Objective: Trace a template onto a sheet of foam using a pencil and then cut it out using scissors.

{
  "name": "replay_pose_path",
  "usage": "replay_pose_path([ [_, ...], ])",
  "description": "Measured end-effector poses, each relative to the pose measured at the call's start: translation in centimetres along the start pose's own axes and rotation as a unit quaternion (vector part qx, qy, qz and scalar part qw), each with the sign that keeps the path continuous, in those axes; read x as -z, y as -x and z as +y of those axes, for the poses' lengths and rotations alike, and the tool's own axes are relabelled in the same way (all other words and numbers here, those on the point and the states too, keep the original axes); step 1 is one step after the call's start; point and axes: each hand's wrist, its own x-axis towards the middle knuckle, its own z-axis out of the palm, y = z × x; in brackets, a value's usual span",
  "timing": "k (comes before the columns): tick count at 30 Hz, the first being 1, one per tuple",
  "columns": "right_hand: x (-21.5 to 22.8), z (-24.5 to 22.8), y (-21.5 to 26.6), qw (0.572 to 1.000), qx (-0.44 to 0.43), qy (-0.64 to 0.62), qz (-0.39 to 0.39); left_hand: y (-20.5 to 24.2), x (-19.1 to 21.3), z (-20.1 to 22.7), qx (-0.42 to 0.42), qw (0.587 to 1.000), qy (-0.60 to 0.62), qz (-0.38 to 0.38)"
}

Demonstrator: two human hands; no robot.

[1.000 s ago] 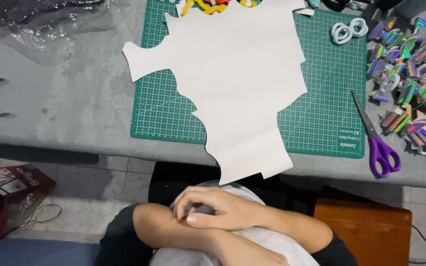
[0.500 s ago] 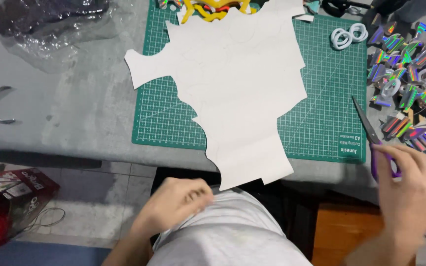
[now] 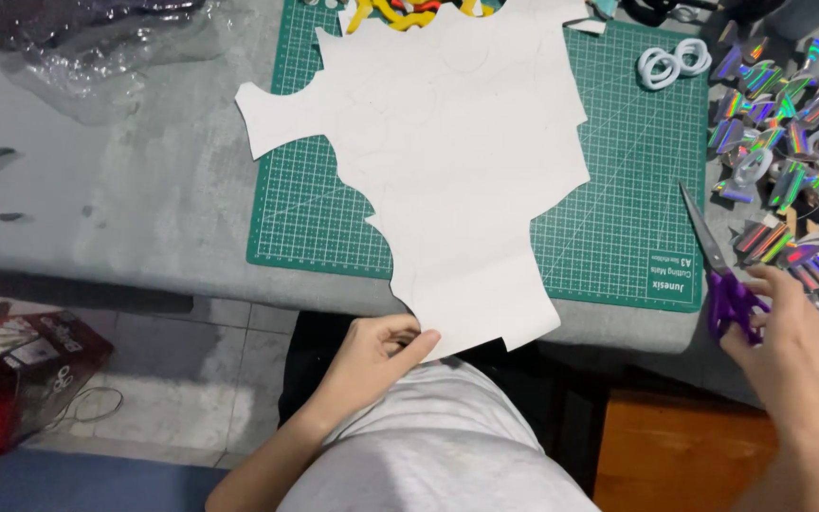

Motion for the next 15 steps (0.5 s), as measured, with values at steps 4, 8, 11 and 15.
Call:
replay_pose_path([
  [4,-3.8,3.5,1.4,0.997,0.021,-0.070,0.027,0.6,-0.2,0.6,-0.037,0.999,0.004,0.023],
  [8,-1.0,-0.7,3.5,0.993,0.017,-0.053,0.100,0.6,0.0,0.9,-0.037,0.999,-0.016,0.028],
  [11,-1.6,-2.6,6.8,0.979,0.035,-0.193,0.046,0.5,-0.3,0.2,-0.041,0.999,-0.001,0.012],
  [15,-3.1,-4.3,8.4,0.934,0.124,-0.325,-0.077,0.0,-0.9,-0.3,-0.046,0.998,0.043,-0.011],
])
